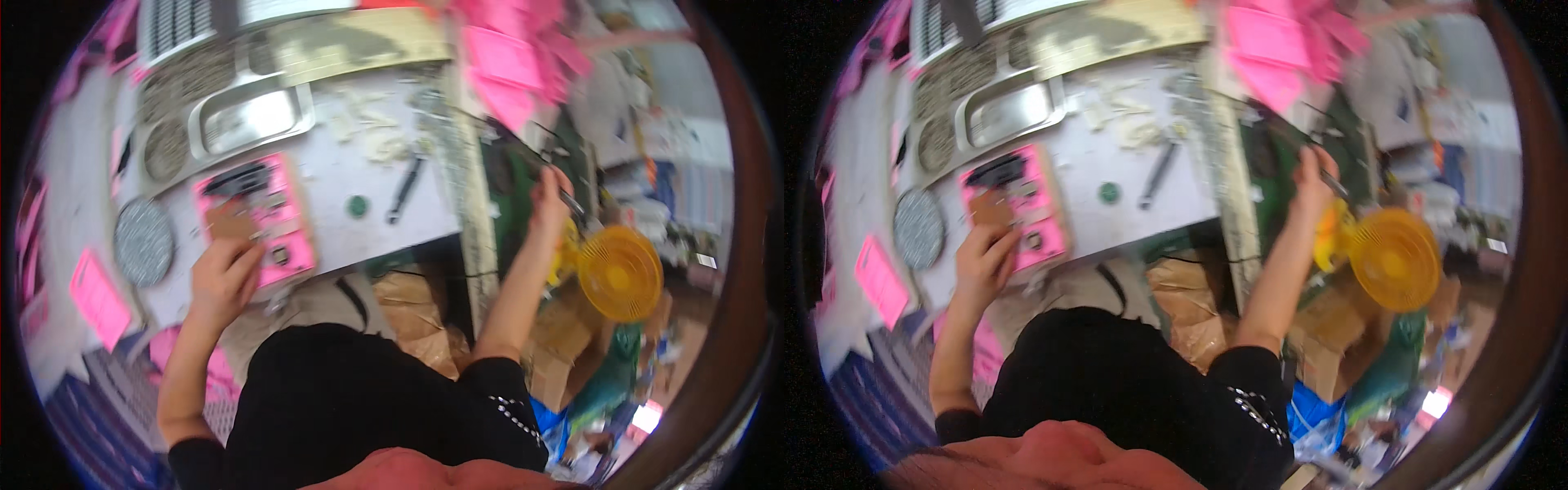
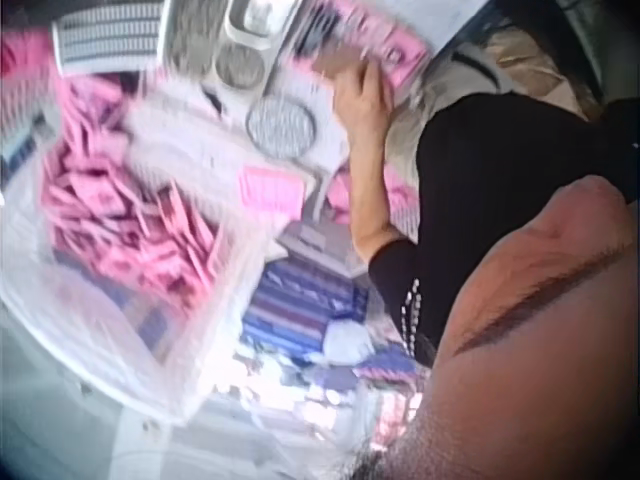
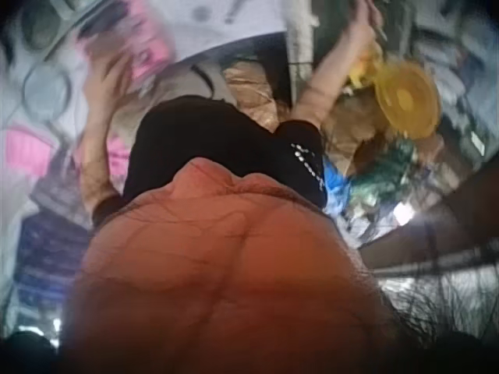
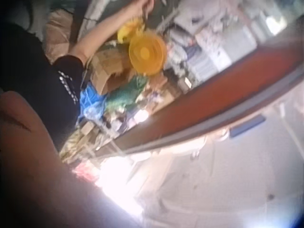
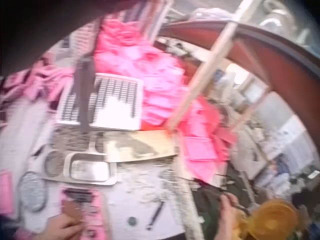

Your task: Assembling internal electronic components into a pink plastic casing using a soldering iron and an electric screwdriver.

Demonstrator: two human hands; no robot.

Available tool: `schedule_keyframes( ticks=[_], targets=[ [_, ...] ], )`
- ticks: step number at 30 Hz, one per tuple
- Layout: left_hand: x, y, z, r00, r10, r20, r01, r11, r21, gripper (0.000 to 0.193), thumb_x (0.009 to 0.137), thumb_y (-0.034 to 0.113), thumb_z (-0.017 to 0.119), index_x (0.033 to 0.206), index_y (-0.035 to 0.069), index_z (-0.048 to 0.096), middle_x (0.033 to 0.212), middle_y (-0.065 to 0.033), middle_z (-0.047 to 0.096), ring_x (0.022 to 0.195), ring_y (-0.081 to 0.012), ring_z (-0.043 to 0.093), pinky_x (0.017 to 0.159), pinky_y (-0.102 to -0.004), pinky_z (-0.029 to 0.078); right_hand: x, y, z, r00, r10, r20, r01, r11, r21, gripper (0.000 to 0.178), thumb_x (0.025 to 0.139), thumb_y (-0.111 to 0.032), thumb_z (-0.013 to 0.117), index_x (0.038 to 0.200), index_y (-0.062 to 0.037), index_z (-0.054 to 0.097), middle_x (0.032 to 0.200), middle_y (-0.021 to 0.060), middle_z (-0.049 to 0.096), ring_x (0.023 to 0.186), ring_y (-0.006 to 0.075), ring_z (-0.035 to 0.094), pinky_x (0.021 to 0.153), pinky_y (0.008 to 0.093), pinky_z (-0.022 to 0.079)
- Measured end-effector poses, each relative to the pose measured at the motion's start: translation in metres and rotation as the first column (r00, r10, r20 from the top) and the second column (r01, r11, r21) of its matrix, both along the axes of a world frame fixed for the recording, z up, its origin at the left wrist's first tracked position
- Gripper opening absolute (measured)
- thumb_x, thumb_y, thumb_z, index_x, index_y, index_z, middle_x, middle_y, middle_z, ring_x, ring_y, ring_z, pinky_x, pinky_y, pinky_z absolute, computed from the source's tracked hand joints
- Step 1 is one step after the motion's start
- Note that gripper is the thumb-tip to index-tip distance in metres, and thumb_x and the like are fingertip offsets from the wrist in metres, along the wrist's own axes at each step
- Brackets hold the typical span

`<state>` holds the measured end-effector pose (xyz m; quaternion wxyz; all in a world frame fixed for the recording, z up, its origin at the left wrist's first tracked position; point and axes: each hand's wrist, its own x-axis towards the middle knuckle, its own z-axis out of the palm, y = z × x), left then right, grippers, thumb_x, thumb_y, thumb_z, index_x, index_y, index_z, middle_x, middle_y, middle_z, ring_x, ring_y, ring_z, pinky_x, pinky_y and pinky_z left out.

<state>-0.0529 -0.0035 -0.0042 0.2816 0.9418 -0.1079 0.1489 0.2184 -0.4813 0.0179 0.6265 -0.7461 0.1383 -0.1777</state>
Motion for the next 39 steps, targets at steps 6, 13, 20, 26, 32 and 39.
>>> schedule_keyframes(
  ticks=[6,13,20,26,32,39],
  targets=[
    [-0.001,0.007,0.01,0.998,0.019,0.055,-0.016,0.998,-0.064,0.034,0.074,0.003,0.077,0.107,0.006,0.072,0.1,-0.0086,0.068,0.086,-0.028,0.067,0.069,-0.0385,0.055,-0.096,0.061,-0.011,0.971,0.237,-0.028,-0.167,0.756,0.633,0.019,0.099,-0.009,0.065,0.117,-0.0065,0.06,0.067,-0.0047,0.039,0.056,0.0073,0.037,0.05,0.0236,0.033],
    [0.045,0.003,0.02,0.99,-0.008,0.142,-0.002,0.998,0.066,0.037,0.072,0.008,0.079,0.108,0.01,0.071,0.102,-0.0057,0.062,0.089,-0.0261,0.06,0.078,-0.0407,0.048,-0.13,0.218,-0.021,0.652,0.754,-0.085,-0.756,0.638,-0.145,0.01,0.09,-0.006,0.074,0.099,-0.002,0.072,0.081,0.0034,0.066,0.072,0.0103,0.062,0.063,0.0247,0.049],
    [0.056,0.005,0.021,0.996,0.057,0.076,-0.073,0.969,0.236,0.034,0.078,0.021,0.077,0.108,0.008,0.07,0.097,-0.0039,0.058,0.093,-0.0233,0.057,0.089,-0.0398,0.043,-0.112,0.299,-0.011,0.494,0.857,-0.149,-0.704,0.294,-0.646,0.016,0.08,-0.019,0.078,0.085,-0.0079,0.068,0.076,0.0085,0.065,0.071,0.0288,0.065,0.059,0.0425,0.051],
    [0.044,0.001,0.011,0.993,0.038,0.108,-0.062,0.972,0.225,0.045,0.077,0.022,0.077,0.119,0.009,0.068,0.112,-0.0047,0.061,0.107,-0.0235,0.057,0.1,-0.0446,0.038,-0.116,0.31,-0.003,0.518,0.816,-0.256,-0.585,0.12,-0.802,0.02,0.085,-0.027,0.075,0.079,-0.0104,0.065,0.073,0.0074,0.066,0.068,0.029,0.066,0.058,0.0427,0.051],
    [0.044,-0.001,-0.001,0.993,-0.039,0.107,0.006,0.956,0.292,0.047,0.075,0.022,0.078,0.119,0.008,0.069,0.125,-0.0044,0.062,0.116,-0.0225,0.056,0.104,-0.0458,0.036,-0.112,0.303,-0.013,0.506,0.806,-0.309,-0.721,0.198,-0.664,0.019,0.086,-0.022,0.075,0.086,-0.0041,0.068,0.074,0.01,0.069,0.062,0.0241,0.066,0.057,0.0375,0.051],
    [0.047,0.001,0.007,0.999,-0.046,0.008,0.043,0.976,0.215,0.054,0.077,0.024,0.076,0.126,0.006,0.066,0.123,-0.0048,0.062,0.115,-0.0226,0.056,0.104,-0.0461,0.035,-0.112,0.29,-0.027,0.443,0.796,-0.413,-0.862,0.505,0.05,0.014,0.092,-0.011,0.07,0.096,0.0025,0.073,0.077,0.0153,0.072,0.065,0.0203,0.067,0.062,0.0303,0.052]
  ],
)
